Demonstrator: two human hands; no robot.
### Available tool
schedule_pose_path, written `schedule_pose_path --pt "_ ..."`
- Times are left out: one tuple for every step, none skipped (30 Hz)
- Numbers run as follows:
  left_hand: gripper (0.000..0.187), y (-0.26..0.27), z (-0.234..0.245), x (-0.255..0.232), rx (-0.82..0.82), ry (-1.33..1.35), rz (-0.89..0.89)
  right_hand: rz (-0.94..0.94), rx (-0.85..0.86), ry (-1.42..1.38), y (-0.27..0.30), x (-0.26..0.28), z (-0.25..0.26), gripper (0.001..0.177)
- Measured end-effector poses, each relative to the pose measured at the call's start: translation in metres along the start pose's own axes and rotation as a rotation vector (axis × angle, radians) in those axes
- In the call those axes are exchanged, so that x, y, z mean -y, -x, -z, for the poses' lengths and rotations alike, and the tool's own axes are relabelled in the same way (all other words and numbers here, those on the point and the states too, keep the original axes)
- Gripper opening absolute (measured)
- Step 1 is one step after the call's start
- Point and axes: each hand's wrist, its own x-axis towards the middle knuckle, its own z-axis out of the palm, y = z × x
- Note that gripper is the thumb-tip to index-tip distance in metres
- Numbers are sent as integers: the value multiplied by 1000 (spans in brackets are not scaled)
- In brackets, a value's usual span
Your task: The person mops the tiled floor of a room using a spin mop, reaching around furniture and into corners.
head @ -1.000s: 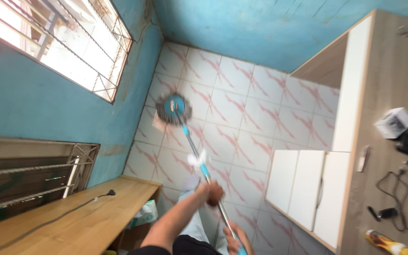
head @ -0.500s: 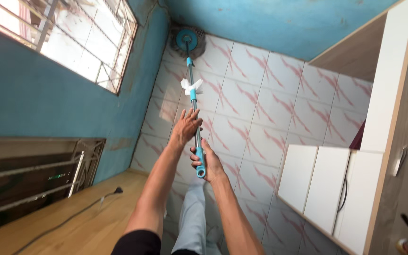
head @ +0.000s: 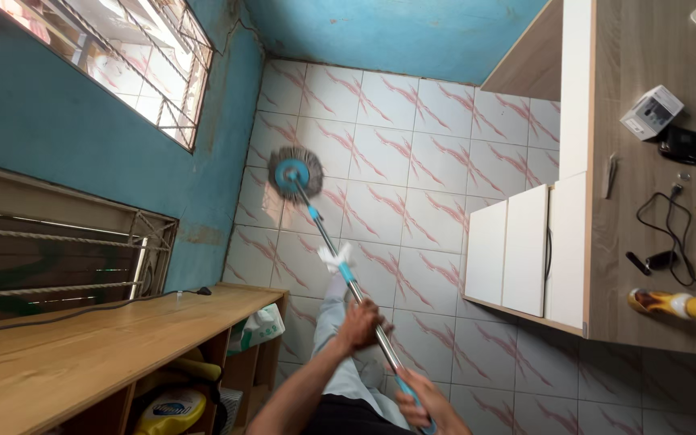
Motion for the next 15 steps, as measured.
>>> schedule_pose_path --pt "21 9 3 -21 -20 61 29 -5 7 -23 19 -14 10 45" --pt "14 15 7 -37 -40 122 59 -10 13 -45 31 -22 13 45" --pt "7 16 11 -45 -60 184 91 -21 40 -75 33 -23 10 45" --pt "8 13 15 -43 -91 184 91 -32 67 -104 31 -20 4 46" --pt "9 13 16 -40 -120 186 96 -49 92 -134 32 -16 -5 46" --pt "10 11 16 -32 -150 188 101 -53 63 -140 33 -10 -15 45" --pt "10 5 16 -18 -148 210 73 -59 35 -140 30 1 -28 45" --pt "10 -5 15 3 -146 232 44 -64 7 -140 22 16 -42 44" --pt "9 -15 16 27 -142 253 17 -37 33 -225 9 31 -56 43" --pt "6 -29 17 52 -127 219 21 -9 58 -311 -5 47 -69 42" --pt "3 -45 19 77 -114 188 24 19 80 -396 -22 62 -80 41" --pt "11 -62 27 104 -70 80 131 77 133 -378 -49 79 -94 34" --pt "22 -83 41 136 -30 -33 237 135 192 -355 -84 100 -111 29" --pt "38 -103 55 161 -181 -174 289 218 282 -288 -121 126 -127 21" --pt "58 -117 73 182 -324 -319 341 294 373 -226 -155 148 -142 29"
